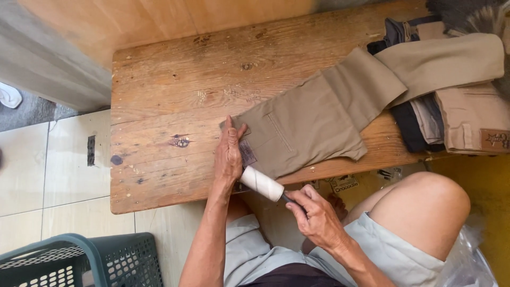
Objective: The person uses a lint roller to remove lint and debris from a pair of beige trousers laid on a wooden table. They roll the tool over the fabric repeatedly, adjusting the garment to cover different areas.
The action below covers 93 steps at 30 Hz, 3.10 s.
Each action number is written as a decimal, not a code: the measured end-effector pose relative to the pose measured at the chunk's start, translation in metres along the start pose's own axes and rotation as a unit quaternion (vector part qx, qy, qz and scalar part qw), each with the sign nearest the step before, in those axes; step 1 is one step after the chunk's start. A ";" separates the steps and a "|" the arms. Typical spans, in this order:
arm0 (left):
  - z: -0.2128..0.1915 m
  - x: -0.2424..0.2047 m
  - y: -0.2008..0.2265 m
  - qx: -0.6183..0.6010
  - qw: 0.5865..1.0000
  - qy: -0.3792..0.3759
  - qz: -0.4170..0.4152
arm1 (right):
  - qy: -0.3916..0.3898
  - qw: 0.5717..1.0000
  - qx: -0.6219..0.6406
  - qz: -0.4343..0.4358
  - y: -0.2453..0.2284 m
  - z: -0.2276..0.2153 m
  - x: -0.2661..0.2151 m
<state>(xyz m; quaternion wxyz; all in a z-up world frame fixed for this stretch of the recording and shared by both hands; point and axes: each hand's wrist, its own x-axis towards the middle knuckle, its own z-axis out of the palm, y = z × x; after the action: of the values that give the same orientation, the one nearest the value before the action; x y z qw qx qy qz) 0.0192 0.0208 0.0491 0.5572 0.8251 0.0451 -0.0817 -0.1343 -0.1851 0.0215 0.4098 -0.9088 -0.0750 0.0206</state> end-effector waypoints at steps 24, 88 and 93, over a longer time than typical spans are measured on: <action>0.006 -0.074 -0.067 0.184 0.910 0.028 0.371 | -0.030 0.997 -0.067 0.037 0.009 -0.024 -0.029; 0.013 -0.083 -0.041 0.154 0.954 0.029 0.256 | -0.115 0.987 0.035 -0.106 0.013 0.015 0.201; 0.019 -0.080 -0.046 0.190 0.950 0.050 0.242 | 0.112 0.972 -0.201 -0.051 0.009 0.040 0.170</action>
<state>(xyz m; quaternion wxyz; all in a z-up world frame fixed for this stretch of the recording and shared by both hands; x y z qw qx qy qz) -0.0690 0.0218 0.0153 0.3903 0.9048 -0.1446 0.0900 0.0309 -0.1356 -0.0076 0.2247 -0.9642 -0.0771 -0.1176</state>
